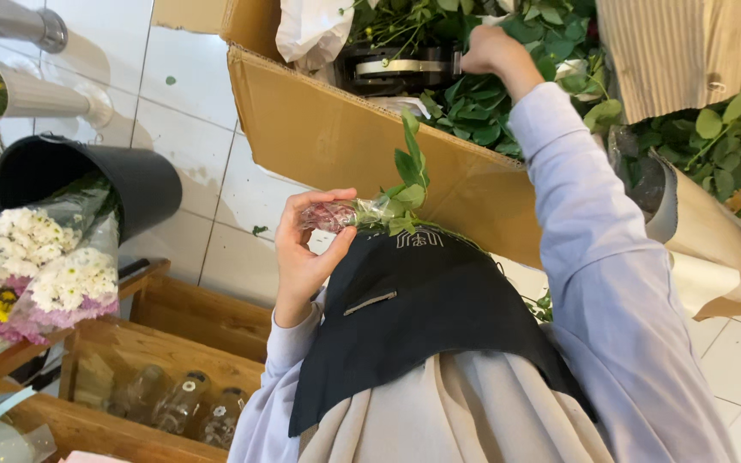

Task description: The person prepares a rose by placing a small plastic tube onto the stem and then wrapping the rose head in clear plastic wrap.

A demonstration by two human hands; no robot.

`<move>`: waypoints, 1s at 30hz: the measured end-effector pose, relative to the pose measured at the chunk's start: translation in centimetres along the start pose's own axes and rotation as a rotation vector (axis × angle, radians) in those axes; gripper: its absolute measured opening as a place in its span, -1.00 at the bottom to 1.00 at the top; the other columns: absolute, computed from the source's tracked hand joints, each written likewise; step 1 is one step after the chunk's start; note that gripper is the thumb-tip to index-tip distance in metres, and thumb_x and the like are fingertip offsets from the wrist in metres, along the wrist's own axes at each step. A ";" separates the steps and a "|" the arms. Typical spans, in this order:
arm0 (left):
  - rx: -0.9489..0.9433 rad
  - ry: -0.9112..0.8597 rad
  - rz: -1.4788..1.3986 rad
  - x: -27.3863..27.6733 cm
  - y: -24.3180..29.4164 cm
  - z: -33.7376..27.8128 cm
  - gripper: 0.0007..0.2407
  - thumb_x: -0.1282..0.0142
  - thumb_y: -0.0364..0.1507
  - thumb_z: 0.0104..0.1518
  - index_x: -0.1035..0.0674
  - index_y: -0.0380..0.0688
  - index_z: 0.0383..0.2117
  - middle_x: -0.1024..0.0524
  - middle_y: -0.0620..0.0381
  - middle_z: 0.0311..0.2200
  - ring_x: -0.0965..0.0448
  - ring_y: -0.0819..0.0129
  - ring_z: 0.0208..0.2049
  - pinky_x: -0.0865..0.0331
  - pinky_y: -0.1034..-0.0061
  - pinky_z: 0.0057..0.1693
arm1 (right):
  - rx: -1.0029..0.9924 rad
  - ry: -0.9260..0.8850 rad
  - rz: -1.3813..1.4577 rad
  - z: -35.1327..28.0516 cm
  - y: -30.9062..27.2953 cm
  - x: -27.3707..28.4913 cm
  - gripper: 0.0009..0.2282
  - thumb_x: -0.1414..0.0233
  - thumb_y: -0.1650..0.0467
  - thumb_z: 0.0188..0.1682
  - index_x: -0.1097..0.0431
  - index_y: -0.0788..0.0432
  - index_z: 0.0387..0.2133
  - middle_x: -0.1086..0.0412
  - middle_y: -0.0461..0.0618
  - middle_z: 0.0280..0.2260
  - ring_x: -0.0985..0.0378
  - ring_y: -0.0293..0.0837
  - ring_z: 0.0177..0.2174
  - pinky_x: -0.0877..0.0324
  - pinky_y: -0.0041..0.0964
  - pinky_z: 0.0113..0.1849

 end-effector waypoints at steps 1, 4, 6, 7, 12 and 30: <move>0.005 -0.001 -0.011 0.0 0.0 -0.1 -0.73 -0.16 -0.61 0.06 -0.38 -0.08 -0.16 -0.56 -0.05 -0.10 -0.57 0.40 -0.17 -0.42 0.65 -0.08 | 0.012 0.004 -0.074 0.6 -0.2 -0.2 -0.74 0.01 0.40 -0.03 -0.36 0.51 -0.36 -0.38 0.33 -0.33 -0.47 0.23 -0.40 -0.40 0.02 -0.42; -0.021 -0.001 -0.005 -0.1 0.3 -0.2 -0.74 -0.16 -0.59 0.07 -0.38 -0.11 -0.15 -0.56 -0.06 -0.10 -0.57 0.39 -0.17 -0.43 0.64 -0.07 | 0.059 0.215 -0.053 1.9 1.0 0.4 -0.83 -0.11 0.48 -0.14 -0.32 0.38 -0.62 -0.28 0.22 -0.58 -0.37 0.20 -0.59 -0.36 0.05 -0.52; -0.023 -0.011 0.001 0.1 0.1 -0.1 -0.74 -0.16 -0.58 0.07 -0.38 -0.11 -0.15 -0.56 -0.06 -0.10 -0.57 0.39 -0.17 -0.43 0.63 -0.05 | 0.078 0.284 -0.042 0.7 0.8 0.7 -0.81 -0.10 0.54 -0.12 -0.23 0.38 -0.64 -0.20 0.20 -0.57 -0.30 0.19 -0.59 -0.27 0.06 -0.55; -0.023 -0.022 0.005 0.1 0.0 -0.1 -0.73 -0.17 -0.58 0.07 -0.38 -0.12 -0.15 -0.56 -0.06 -0.10 -0.57 0.39 -0.17 -0.43 0.63 -0.03 | 0.097 0.350 -0.033 -0.1 0.8 1.0 -0.76 -0.10 0.59 -0.11 -0.15 0.38 -0.66 -0.11 0.19 -0.57 -0.24 0.18 -0.60 -0.18 0.07 -0.58; -0.008 -0.024 0.039 0.2 0.6 -0.4 -0.74 -0.15 -0.59 0.05 -0.39 -0.08 -0.17 -0.57 -0.02 -0.12 -0.57 0.41 -0.19 -0.43 0.65 -0.09 | 0.071 0.362 0.026 2.2 2.3 -1.2 -0.76 -0.16 0.56 -0.16 -0.16 0.32 -0.63 -0.13 0.13 -0.57 -0.21 0.05 -0.61 -0.17 -0.03 -0.59; 0.002 -0.052 0.037 0.6 0.0 0.1 -0.73 -0.16 -0.60 0.04 -0.39 -0.08 -0.16 -0.58 0.00 -0.11 -0.56 0.43 -0.16 -0.43 0.65 -0.06 | -0.273 0.006 0.546 -4.5 0.3 2.2 -0.63 -0.07 0.43 -0.06 -0.27 0.44 -0.03 -0.31 0.07 -0.36 -0.31 -0.09 -0.46 -0.26 -0.25 -0.48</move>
Point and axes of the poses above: each hand's wrist, its own z-axis towards the middle knuckle, its own x-axis out of the back of the hand, y = z × x, the point moved 7 cm from there along z, towards the middle knuckle
